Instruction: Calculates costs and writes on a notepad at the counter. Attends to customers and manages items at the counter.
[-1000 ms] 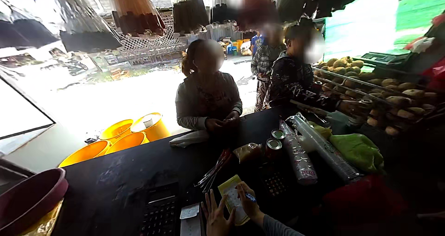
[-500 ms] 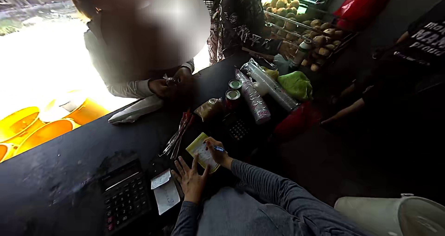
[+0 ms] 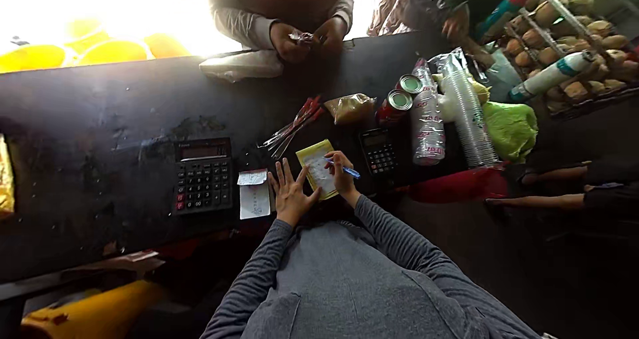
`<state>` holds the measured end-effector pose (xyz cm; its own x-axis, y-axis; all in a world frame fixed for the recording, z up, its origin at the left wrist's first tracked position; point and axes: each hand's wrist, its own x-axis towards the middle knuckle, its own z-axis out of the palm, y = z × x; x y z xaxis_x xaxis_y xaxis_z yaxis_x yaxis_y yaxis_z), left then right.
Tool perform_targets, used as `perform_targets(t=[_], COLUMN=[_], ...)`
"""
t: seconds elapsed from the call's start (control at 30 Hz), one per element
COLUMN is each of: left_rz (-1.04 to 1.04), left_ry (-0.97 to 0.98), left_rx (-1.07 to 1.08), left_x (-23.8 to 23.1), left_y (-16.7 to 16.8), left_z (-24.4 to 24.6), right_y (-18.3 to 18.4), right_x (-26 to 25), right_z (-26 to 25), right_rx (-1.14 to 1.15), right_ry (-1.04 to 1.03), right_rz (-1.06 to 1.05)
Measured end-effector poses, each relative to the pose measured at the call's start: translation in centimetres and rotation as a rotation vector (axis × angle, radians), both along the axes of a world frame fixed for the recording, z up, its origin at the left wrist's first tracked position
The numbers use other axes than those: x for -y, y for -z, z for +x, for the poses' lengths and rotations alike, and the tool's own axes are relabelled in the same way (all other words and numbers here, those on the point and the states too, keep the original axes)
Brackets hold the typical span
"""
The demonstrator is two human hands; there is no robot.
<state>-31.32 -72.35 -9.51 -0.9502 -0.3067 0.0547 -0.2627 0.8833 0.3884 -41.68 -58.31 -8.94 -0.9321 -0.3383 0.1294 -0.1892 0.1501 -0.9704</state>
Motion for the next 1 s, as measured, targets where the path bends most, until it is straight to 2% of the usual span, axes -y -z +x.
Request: perform_targets(t=[0.4,0.53,0.6,0.67,0.77,0.87,1.0], left_rz=[0.008,0.004,0.0,0.006,0.013,0.009,0.01], left_ry=[-0.031,-0.038,-0.041,-0.039,-0.026,-0.022,-0.04], left_rx=[0.015,0.044,0.051,0.066,0.031,0.017,0.068], left_x=[-0.1,-0.2,-0.1,-0.1,-0.1,0.0,-0.2], left_y=[-0.1,-0.2,-0.1,-0.2,0.0,0.3,0.0], left_z=[-0.3,-0.5,-0.5,-0.5,-0.5,-0.5,-0.5], right_y=[0.4,-0.3,-1.1,-2.3,-4.0,-3.1,-2.7], right_x=[0.1,-0.3,-0.5,-0.3,1.6,5.8,8.1], right_z=[-0.5,-1.0,-1.5,-2.3,-4.8,-9.7,-12.8], right_rx=[0.064,0.155,0.145,0.053,-0.205,-0.454,-0.341], right_ry=[0.025,0.09,0.095,0.043,-0.157,-0.305,-0.423], right_rz=[-0.129,-0.25,-0.241,-0.125,0.173,0.476,0.874])
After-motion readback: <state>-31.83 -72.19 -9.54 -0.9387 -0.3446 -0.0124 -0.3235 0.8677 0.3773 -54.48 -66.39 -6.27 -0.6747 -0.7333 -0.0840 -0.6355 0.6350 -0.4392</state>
